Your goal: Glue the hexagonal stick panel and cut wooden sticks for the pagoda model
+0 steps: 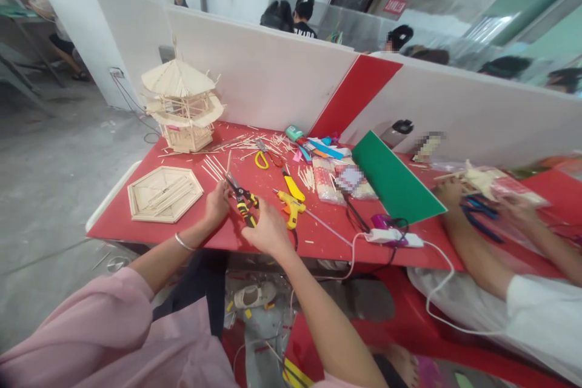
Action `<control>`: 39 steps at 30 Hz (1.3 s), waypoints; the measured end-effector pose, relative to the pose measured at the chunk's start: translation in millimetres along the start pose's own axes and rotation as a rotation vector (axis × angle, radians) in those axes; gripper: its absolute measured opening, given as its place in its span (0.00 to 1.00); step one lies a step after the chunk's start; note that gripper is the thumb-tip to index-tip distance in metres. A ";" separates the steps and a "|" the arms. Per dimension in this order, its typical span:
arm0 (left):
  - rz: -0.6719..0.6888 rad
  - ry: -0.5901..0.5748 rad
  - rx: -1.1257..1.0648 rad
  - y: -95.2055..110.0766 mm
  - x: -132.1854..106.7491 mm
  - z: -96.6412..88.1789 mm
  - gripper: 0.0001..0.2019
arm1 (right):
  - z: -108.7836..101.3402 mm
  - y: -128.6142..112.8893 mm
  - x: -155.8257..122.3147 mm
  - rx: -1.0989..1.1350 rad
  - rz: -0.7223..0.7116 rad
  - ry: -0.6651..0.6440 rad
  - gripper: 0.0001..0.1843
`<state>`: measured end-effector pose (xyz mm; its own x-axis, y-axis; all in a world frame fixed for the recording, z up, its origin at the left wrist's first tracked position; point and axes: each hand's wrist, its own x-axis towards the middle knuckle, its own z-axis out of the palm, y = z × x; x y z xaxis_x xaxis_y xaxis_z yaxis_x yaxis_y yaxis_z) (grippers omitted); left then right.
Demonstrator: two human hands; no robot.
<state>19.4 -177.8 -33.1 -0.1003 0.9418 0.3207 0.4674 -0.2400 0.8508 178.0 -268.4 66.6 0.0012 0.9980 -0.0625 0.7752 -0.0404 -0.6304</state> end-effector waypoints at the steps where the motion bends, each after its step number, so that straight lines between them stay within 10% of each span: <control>1: -0.003 0.005 -0.008 0.2 0.0 0.2 0.09 | -2.3 -1.8 -0.8 -0.102 -0.015 0.009 0.43; 31: 0.010 -0.018 -0.025 1.4 -2.2 -1.1 0.08 | -25.3 -27.0 27.7 -0.571 -0.019 -0.016 0.38; 39: 0.199 0.274 -0.202 31.6 3.6 -31.0 0.14 | -38.3 -18.1 10.6 -0.352 0.021 0.001 0.29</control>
<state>6.6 -189.3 7.8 -0.2687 0.7811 0.5636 0.3219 -0.4786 0.8169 188.2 -255.3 107.0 0.0196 0.9972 -0.0715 0.9452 -0.0418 -0.3238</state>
